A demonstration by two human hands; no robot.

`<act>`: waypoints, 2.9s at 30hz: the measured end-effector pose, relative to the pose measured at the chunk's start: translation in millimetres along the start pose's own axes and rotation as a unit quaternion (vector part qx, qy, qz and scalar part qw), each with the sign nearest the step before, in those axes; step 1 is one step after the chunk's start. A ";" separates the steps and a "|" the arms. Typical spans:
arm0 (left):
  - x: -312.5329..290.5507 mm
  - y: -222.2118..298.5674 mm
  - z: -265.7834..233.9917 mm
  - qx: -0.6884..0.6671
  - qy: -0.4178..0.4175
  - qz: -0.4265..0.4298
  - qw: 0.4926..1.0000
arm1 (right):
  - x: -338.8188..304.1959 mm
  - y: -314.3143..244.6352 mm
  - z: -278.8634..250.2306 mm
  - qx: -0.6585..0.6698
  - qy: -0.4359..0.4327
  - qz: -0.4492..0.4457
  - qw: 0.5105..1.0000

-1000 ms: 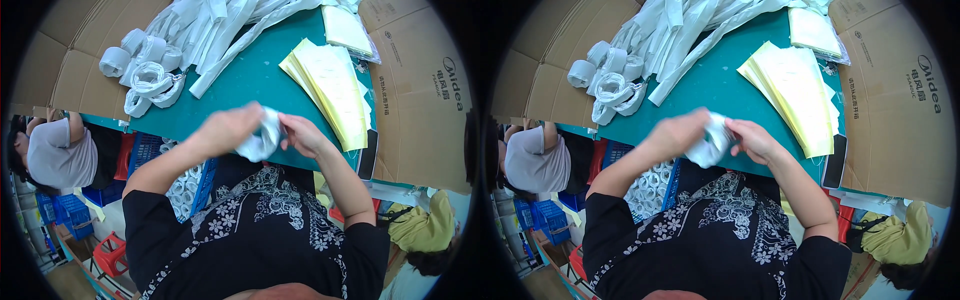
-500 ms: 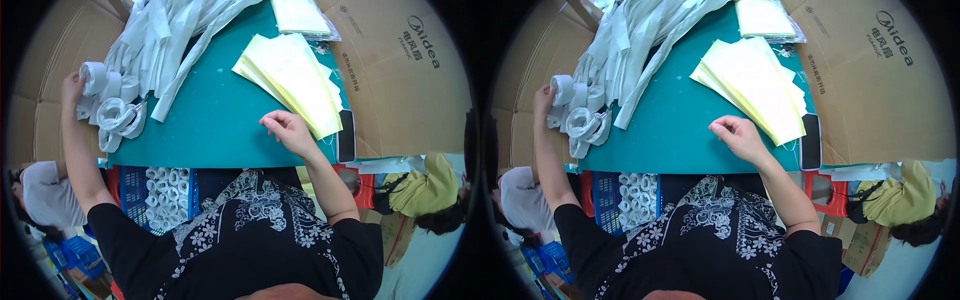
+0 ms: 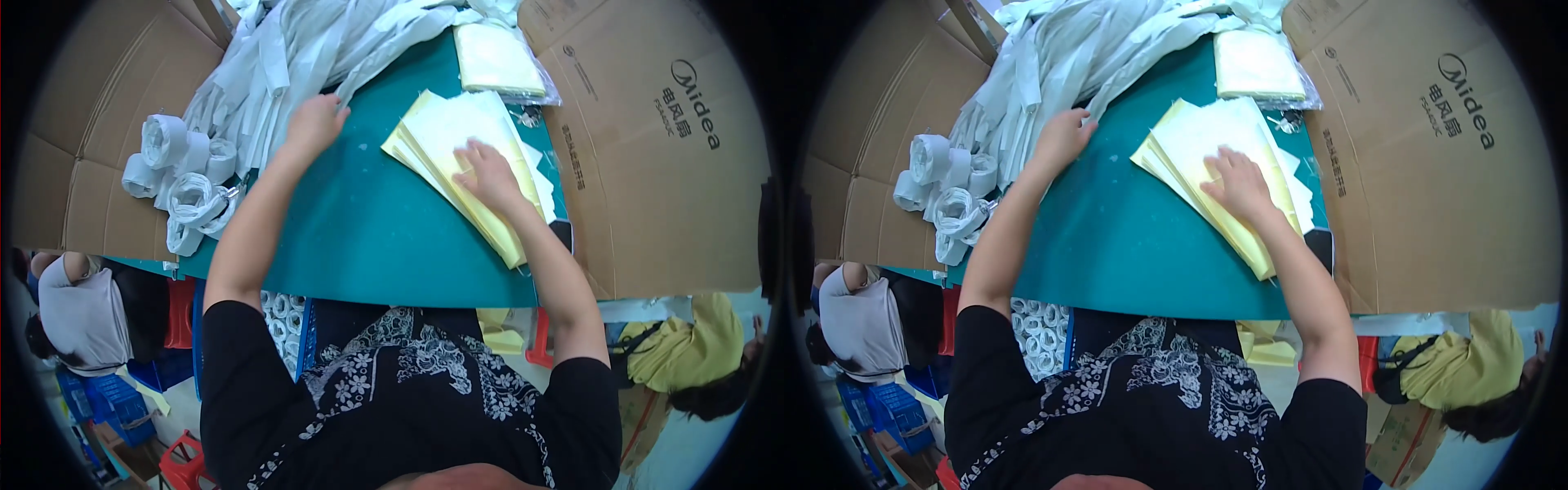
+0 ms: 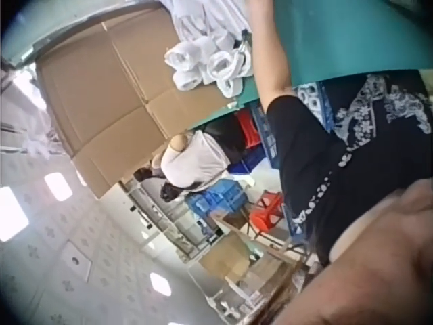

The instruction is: Rolling up fabric straps and inserting them into yellow protective sleeves at a factory workbench.

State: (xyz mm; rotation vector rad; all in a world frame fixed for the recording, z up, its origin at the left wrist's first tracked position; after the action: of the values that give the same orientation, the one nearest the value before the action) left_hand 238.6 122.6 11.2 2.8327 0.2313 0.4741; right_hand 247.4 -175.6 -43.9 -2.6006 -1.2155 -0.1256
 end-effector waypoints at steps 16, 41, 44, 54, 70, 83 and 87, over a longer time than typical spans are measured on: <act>-93.3 49.1 50.1 -0.533 -0.389 -0.235 0.714 | 56.6 -84.3 33.9 0.718 0.020 0.327 0.615; -306.4 39.2 -26.2 -0.070 0.095 0.029 0.993 | 72.2 -40.7 92.3 0.690 0.181 0.410 0.568; -302.7 37.1 -19.6 -0.063 0.078 0.026 0.995 | 72.1 -39.9 90.7 0.680 0.185 0.404 0.583; -280.9 51.8 -2.6 -0.018 -0.010 0.033 0.999 | 72.6 -39.8 99.0 0.688 0.184 0.404 0.574; -330.5 47.1 -10.5 -0.051 0.017 0.078 0.996 | 71.9 -48.1 81.4 0.683 0.161 0.409 0.583; -318.1 42.1 -19.3 -0.113 0.081 0.116 0.983 | 26.2 -81.9 68.1 0.634 0.023 0.348 0.691; -315.9 41.1 -17.6 -0.122 0.071 0.132 0.981 | 27.0 -88.4 68.8 0.650 0.007 0.284 0.705</act>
State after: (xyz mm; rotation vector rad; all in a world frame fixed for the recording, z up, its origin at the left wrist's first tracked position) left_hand -57.8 25.0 -55.2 2.5995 -0.1695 0.7088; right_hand 194.9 -82.4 -86.8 -1.4844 -0.1516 0.6122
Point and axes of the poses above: each hand's wrist, its own x-axis towards the middle knuckle, its own z-axis out of the palm, y = z × x, the point moved 7 cm from there along x, towards the middle knuckle, and after that the axes turned 9 degrees about -z, right-handed, at the moved point
